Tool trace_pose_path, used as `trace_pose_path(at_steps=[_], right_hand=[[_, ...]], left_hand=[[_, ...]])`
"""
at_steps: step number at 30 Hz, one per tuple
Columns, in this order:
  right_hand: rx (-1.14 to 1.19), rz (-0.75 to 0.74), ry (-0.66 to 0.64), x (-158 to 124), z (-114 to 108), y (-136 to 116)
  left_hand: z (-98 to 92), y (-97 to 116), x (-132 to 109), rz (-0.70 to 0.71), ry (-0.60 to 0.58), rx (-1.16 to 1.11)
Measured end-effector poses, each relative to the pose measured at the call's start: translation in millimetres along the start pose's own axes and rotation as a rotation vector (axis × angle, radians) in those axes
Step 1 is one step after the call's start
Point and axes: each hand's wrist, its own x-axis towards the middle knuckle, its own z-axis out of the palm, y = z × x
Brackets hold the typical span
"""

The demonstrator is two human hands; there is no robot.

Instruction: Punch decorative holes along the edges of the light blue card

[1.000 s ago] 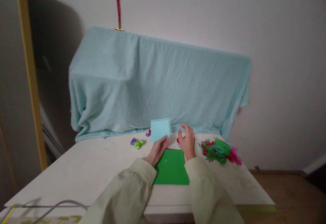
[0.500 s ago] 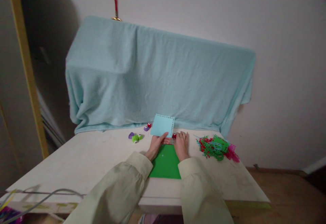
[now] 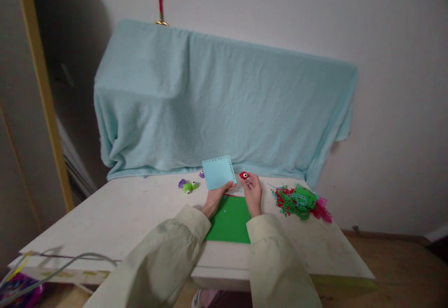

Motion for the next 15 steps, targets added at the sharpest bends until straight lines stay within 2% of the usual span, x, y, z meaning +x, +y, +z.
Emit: trace_pose_path(at_steps=[3, 6, 15], right_hand=[[0.293, 0.155, -0.086, -2, 3, -6], [0.452, 0.262, -0.099, -4, 4, -9], [0.571, 0.371, -0.079, -4, 6, 1]], left_hand=[[2.2, 5, -3, -0.011, 0.058, -0.003], [3.7, 10, -4, -0.048, 0.092, 0.002], [3.8, 10, -5, -0.072, 0.117, 0.041]])
